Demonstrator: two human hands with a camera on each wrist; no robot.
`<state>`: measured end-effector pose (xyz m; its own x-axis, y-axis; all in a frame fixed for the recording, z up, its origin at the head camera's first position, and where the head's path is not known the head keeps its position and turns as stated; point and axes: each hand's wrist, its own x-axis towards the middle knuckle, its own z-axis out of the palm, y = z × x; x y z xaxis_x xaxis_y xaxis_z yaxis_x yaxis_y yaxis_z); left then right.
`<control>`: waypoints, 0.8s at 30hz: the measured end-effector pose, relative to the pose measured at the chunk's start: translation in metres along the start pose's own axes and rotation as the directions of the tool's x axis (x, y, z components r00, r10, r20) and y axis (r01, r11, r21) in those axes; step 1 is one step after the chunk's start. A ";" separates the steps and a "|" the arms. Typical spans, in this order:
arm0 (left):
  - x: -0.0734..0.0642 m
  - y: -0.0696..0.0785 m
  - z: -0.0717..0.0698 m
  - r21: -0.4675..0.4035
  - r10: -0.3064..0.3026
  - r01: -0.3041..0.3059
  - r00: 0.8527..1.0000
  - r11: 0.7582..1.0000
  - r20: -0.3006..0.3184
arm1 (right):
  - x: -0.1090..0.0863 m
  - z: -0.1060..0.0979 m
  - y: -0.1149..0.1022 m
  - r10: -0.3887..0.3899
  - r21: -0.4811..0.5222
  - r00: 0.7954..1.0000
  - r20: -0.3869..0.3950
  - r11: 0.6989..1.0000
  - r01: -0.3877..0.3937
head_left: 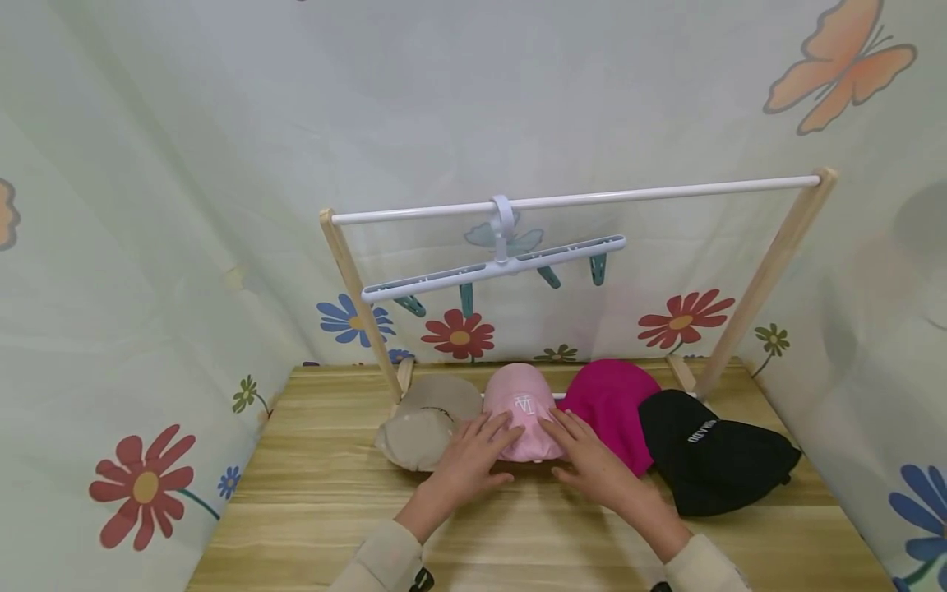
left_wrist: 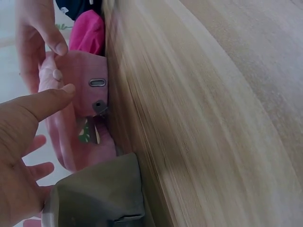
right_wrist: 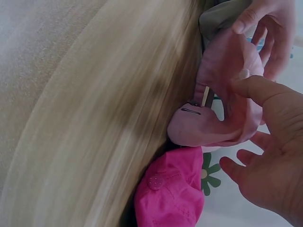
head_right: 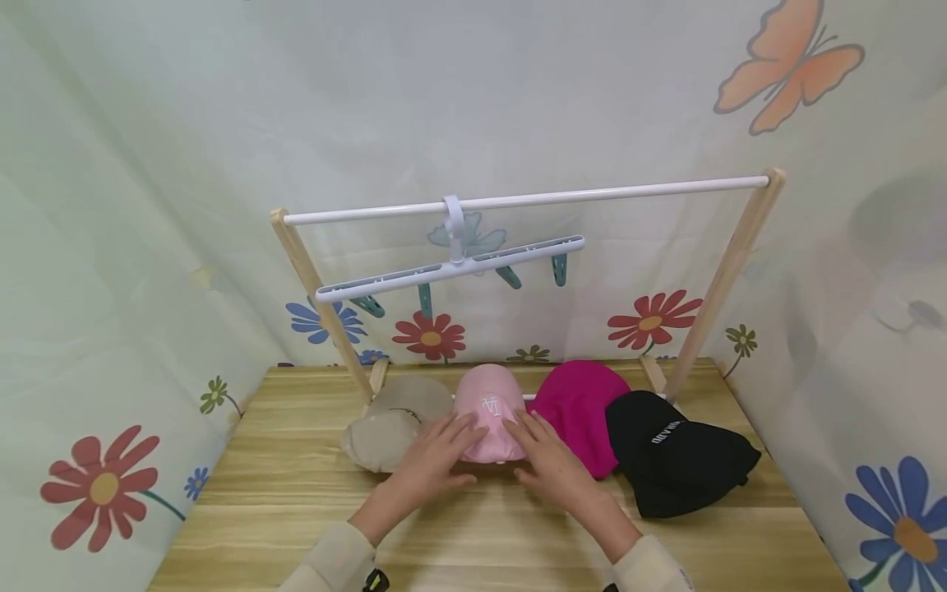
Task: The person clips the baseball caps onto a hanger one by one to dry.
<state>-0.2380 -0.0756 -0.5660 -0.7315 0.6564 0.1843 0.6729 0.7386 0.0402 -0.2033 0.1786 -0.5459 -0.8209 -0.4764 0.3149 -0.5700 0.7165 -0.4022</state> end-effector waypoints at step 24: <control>0.011 0.003 0.007 -0.173 -0.009 0.006 1.000 0.985 -0.015 | 0.007 0.018 0.007 0.016 0.032 0.998 -0.064 0.999 -0.014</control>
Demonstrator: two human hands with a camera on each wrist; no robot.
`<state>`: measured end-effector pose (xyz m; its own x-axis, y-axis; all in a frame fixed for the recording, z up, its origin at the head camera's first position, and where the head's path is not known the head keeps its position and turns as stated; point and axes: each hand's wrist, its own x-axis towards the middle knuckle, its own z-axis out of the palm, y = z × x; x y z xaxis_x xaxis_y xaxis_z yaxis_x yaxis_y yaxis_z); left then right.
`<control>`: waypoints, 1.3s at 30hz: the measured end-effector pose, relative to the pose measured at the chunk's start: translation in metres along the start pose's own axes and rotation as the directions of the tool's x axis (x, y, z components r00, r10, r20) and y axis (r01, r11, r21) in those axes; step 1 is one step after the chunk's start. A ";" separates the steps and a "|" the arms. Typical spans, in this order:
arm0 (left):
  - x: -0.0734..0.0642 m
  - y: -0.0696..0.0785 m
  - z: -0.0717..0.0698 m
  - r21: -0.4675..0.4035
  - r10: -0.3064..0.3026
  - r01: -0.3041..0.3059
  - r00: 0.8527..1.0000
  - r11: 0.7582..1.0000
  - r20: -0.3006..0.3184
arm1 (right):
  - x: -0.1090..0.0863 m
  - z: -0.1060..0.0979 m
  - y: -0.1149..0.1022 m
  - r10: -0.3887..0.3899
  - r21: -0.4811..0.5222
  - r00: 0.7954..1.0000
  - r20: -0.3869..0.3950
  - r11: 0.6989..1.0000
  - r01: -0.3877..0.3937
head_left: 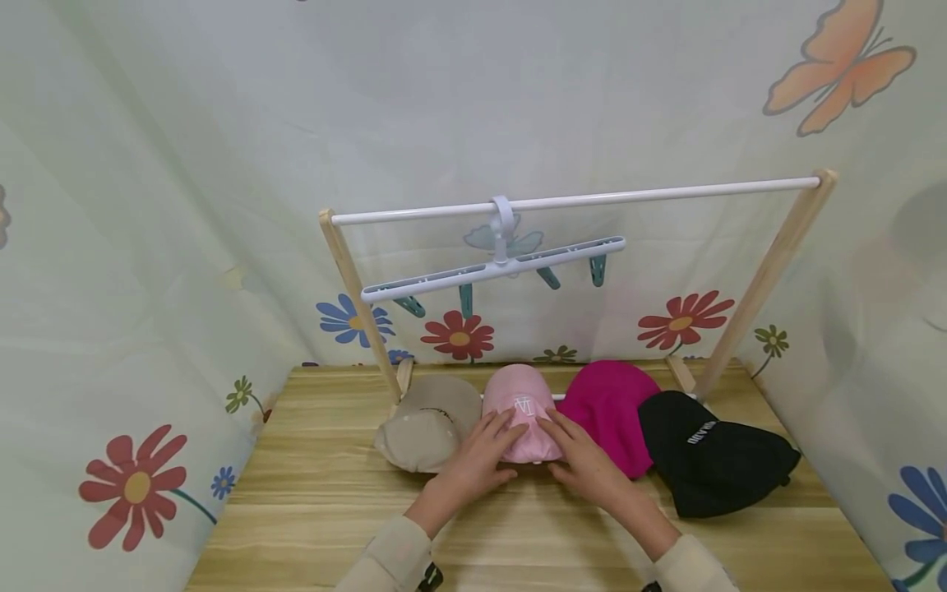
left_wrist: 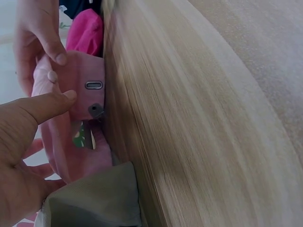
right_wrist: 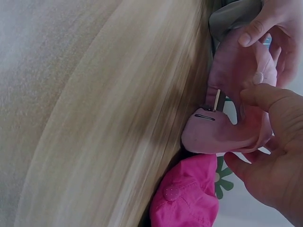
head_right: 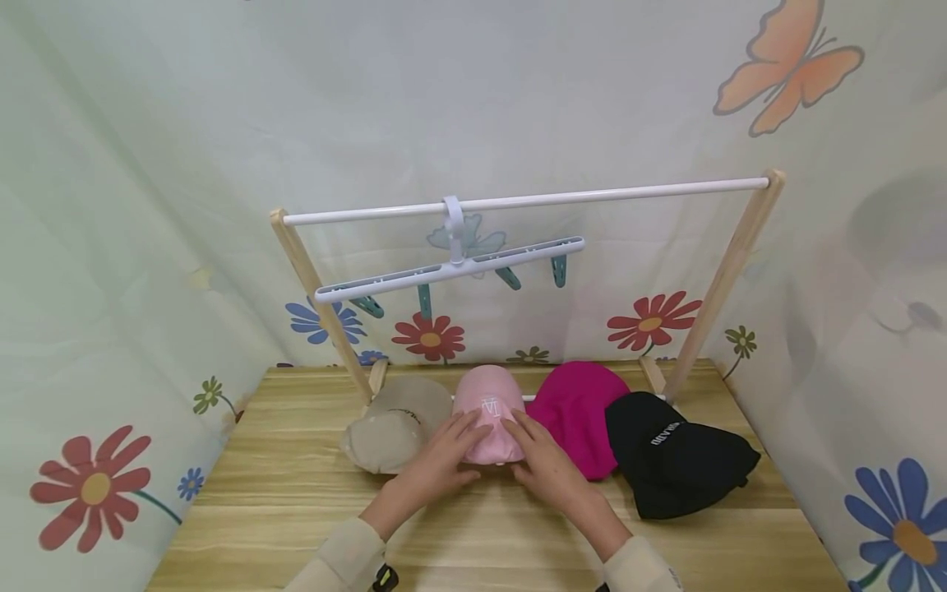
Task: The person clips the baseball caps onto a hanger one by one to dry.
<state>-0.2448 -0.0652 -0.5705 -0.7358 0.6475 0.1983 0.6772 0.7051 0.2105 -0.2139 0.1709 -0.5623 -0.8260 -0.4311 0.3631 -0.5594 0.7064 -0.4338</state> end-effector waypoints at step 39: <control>0.002 0.002 0.004 0.068 0.141 -0.130 0.966 0.989 -0.217 | 0.002 0.000 -0.004 -0.031 -0.051 0.993 -0.110 0.998 0.026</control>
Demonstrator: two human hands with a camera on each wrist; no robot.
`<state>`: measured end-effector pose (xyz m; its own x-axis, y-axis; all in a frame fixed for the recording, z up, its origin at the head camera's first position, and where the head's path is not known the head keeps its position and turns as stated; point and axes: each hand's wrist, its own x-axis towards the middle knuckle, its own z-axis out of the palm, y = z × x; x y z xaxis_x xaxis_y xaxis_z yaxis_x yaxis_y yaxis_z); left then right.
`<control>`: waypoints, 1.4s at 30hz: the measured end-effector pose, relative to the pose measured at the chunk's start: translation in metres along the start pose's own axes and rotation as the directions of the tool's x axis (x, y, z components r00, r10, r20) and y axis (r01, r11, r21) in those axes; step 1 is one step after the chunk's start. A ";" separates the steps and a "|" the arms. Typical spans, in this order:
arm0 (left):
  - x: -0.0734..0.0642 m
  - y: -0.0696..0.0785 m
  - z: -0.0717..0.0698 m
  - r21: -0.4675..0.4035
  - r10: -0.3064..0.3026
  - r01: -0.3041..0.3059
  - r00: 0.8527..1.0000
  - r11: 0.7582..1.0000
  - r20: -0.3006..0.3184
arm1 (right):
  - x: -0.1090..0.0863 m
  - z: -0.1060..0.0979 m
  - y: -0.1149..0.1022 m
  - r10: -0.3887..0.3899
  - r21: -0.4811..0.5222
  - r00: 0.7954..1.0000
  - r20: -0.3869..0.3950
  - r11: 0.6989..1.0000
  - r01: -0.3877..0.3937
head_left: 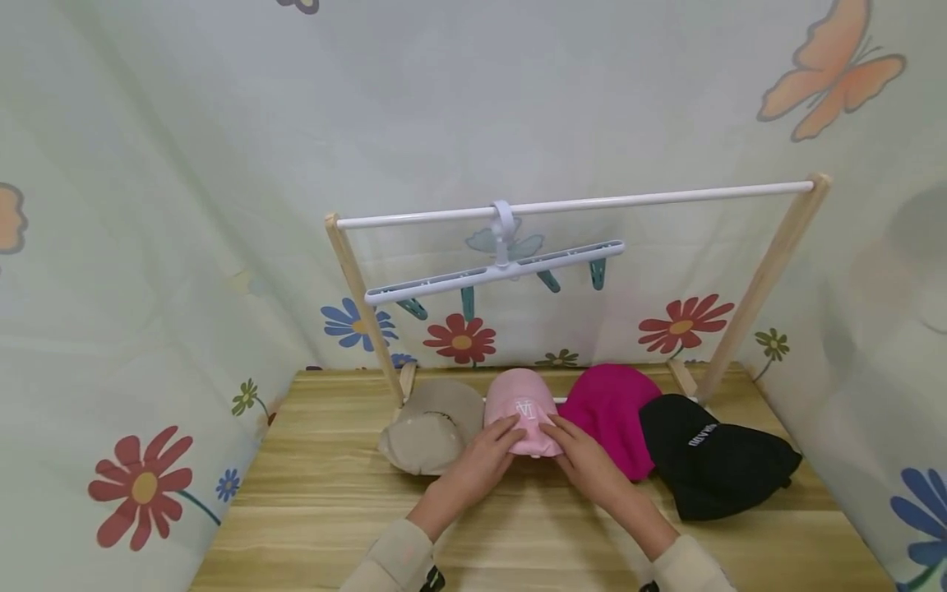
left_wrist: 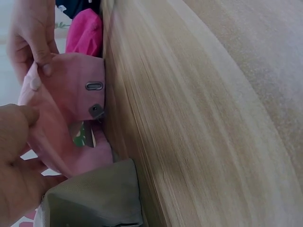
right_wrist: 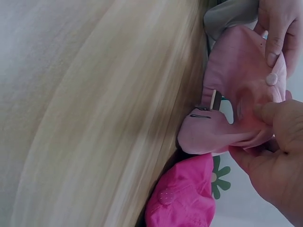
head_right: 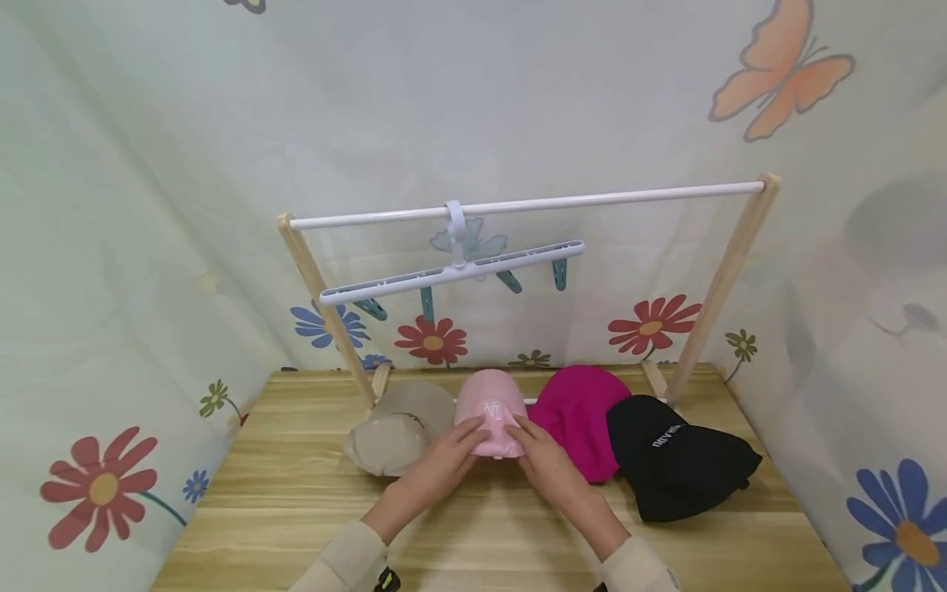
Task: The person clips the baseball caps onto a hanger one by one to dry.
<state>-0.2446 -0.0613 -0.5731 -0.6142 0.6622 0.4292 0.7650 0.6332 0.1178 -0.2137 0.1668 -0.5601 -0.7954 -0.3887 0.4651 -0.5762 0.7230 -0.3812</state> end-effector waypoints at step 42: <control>0.004 0.003 -0.010 -0.129 -0.060 0.053 0.997 0.990 -0.054 | 0.010 -0.005 -0.004 -0.085 0.037 0.982 -0.169 0.995 0.092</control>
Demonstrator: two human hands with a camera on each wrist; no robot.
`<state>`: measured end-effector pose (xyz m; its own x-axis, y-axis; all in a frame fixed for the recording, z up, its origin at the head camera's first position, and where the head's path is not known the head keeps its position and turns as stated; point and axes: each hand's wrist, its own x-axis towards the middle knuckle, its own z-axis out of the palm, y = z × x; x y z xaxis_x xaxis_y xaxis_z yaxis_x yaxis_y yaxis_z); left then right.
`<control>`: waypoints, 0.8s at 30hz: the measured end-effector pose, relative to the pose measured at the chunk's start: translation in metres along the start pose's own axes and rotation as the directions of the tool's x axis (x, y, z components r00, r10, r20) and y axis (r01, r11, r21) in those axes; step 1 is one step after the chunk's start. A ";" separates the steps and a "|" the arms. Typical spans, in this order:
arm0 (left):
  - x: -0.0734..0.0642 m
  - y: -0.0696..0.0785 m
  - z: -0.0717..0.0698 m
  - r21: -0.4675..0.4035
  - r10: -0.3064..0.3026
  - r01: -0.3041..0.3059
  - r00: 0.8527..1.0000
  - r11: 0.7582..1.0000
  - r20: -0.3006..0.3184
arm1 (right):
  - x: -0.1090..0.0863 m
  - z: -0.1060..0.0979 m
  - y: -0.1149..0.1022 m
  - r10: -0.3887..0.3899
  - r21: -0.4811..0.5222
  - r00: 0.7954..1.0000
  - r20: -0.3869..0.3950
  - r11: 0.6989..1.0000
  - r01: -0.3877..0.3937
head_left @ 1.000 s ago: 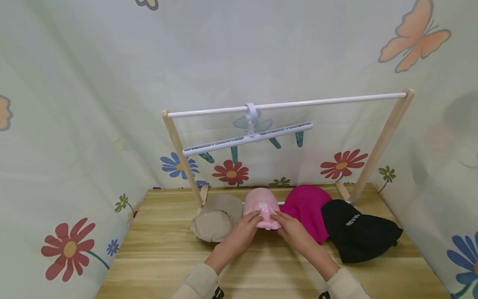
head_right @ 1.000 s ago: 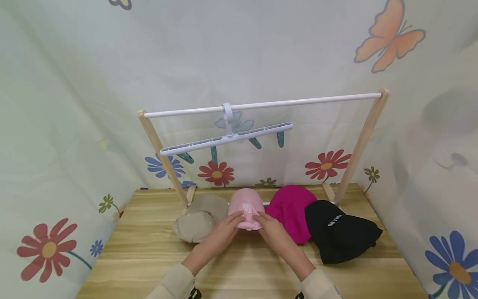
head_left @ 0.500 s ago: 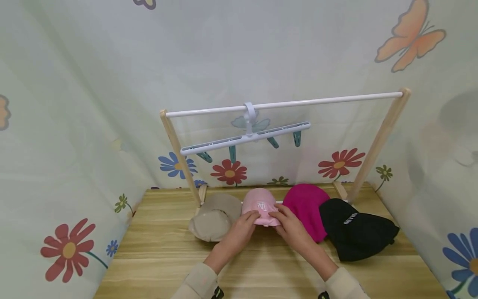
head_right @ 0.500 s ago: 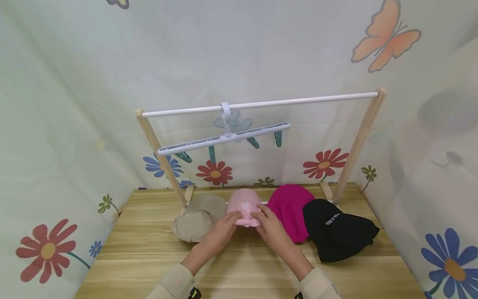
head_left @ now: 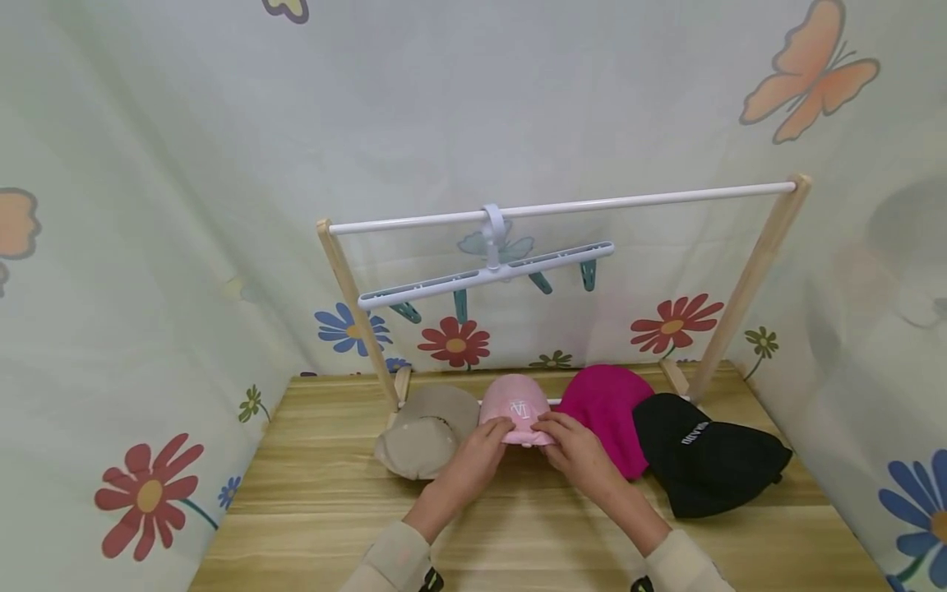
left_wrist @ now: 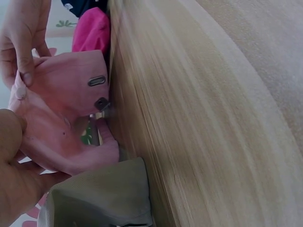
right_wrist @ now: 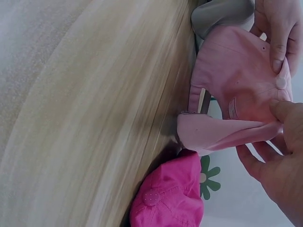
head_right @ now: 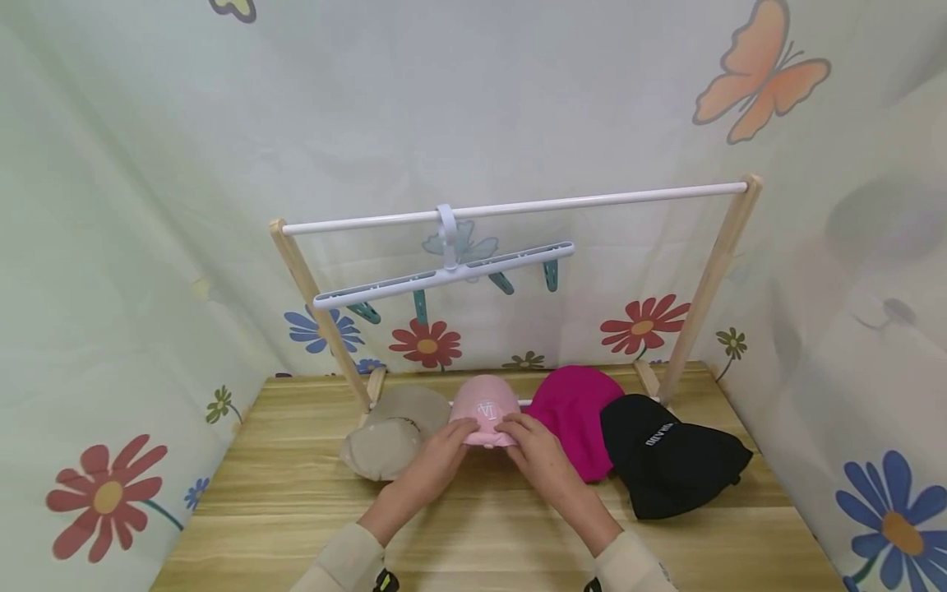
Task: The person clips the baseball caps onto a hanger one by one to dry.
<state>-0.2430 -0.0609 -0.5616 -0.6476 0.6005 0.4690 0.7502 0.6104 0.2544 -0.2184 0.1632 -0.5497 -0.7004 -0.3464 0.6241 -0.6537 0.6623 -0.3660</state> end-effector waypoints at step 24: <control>0.010 0.002 -0.005 0.053 0.005 0.003 0.988 0.999 -0.151 | 0.015 -0.013 -0.001 0.020 0.012 0.999 -0.047 1.000 -0.019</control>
<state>-0.2474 -0.0561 -0.5524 -0.6163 0.5183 0.5930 0.7400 0.6387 0.2109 -0.2246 0.1660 -0.5305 -0.6988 -0.3013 0.6487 -0.6433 0.6612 -0.3859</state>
